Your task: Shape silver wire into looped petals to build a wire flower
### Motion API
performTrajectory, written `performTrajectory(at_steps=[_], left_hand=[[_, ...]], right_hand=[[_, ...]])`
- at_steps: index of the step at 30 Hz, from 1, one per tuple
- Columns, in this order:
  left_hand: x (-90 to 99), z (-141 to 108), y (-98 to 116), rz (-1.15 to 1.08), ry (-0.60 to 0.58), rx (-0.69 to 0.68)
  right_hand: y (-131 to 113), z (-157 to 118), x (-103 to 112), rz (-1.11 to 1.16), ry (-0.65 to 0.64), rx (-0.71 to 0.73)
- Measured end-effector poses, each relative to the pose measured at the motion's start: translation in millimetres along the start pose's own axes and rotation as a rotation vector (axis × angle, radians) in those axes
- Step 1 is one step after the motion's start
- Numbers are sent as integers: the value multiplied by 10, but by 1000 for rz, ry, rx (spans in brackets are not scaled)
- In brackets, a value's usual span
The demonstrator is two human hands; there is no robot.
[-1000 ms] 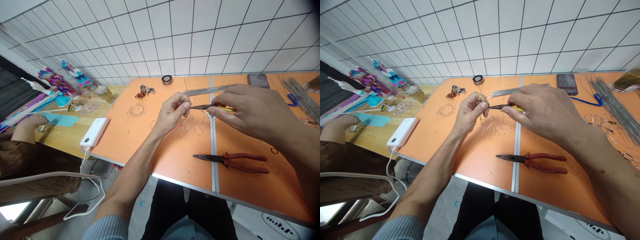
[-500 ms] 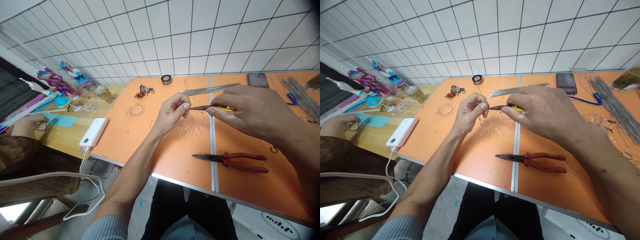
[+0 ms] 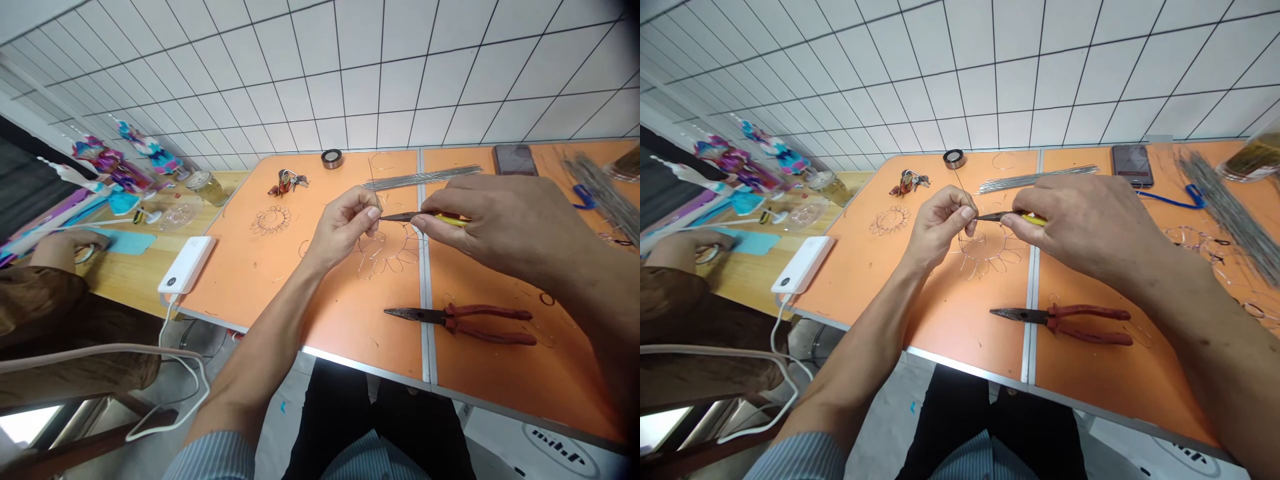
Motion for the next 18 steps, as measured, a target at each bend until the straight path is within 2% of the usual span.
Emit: performTrajectory(at_steps=[6, 13, 18], left_hand=[[-4, -14, 16, 10, 7, 7], [13, -7, 24, 1, 18, -16], [32, -2, 7, -9, 10, -48]], right_hand=[[-23, -8, -5, -45, -14, -28], [-22, 27, 79, 39, -25, -52], [-70, 34, 117, -83, -83, -73]])
Point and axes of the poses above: each hand's wrist, its own z-axis towards the middle knuckle, its own x-axis out of the back of the hand, y = z × x, the point moved 2 cm from there along z, towards the middle knuckle, and after that the axes turned 2 degrees about y, right-handed, at the moved point
